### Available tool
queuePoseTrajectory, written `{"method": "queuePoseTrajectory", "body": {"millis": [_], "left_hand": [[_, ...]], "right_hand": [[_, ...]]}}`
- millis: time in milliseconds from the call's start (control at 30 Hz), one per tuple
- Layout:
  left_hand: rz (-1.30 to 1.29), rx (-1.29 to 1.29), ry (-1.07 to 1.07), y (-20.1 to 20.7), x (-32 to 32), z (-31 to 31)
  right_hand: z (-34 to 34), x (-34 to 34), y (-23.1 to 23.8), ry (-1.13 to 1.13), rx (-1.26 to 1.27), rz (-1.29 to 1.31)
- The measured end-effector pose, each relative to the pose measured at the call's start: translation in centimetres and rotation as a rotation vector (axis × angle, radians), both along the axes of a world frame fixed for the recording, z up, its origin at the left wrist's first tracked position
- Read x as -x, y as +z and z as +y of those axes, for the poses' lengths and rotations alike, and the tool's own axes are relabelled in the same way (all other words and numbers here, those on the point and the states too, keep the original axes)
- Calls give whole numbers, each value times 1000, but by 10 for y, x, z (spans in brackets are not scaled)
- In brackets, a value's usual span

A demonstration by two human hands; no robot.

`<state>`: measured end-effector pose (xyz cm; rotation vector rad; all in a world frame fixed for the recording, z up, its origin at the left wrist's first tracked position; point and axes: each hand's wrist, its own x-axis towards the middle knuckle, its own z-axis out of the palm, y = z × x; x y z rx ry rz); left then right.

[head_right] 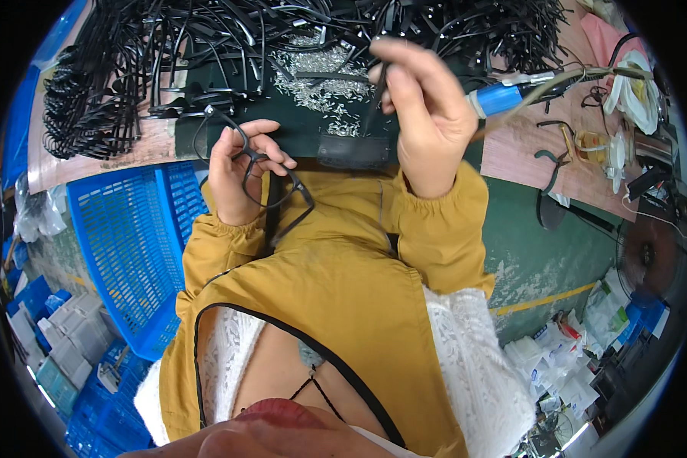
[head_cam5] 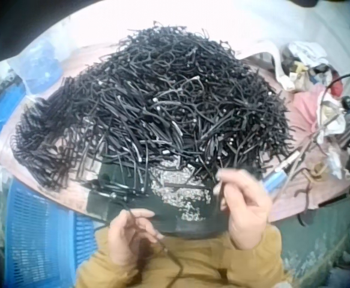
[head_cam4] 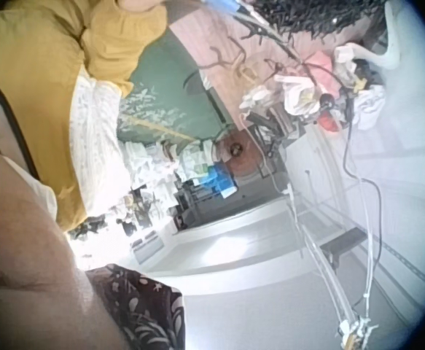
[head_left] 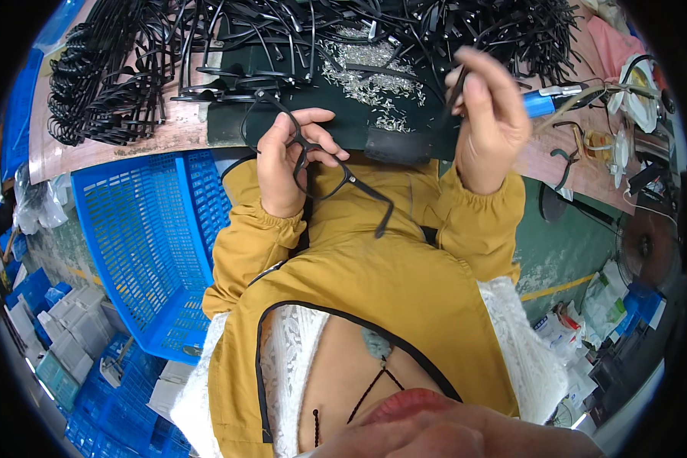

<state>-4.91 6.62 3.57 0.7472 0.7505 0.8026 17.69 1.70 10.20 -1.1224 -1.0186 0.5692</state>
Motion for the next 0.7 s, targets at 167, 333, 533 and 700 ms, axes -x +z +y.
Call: {"method": "queuePoseTrajectory", "body": {"millis": [167, 333, 533, 700], "left_hand": [[8, 320, -483, 9, -15, -12], [10, 557, -753, 8, -37, -31], [91, 501, -635, 8, -40, -31], [78, 475, -635, 13, -46, -32]], "right_hand": [[-56, 0, -51, 225, 230, -80], [-68, -11, -73, 1, 336, -383], [-56, -8, -83, 135, 317, -209], [-45, -9, -75, 117, 291, -298]]}}
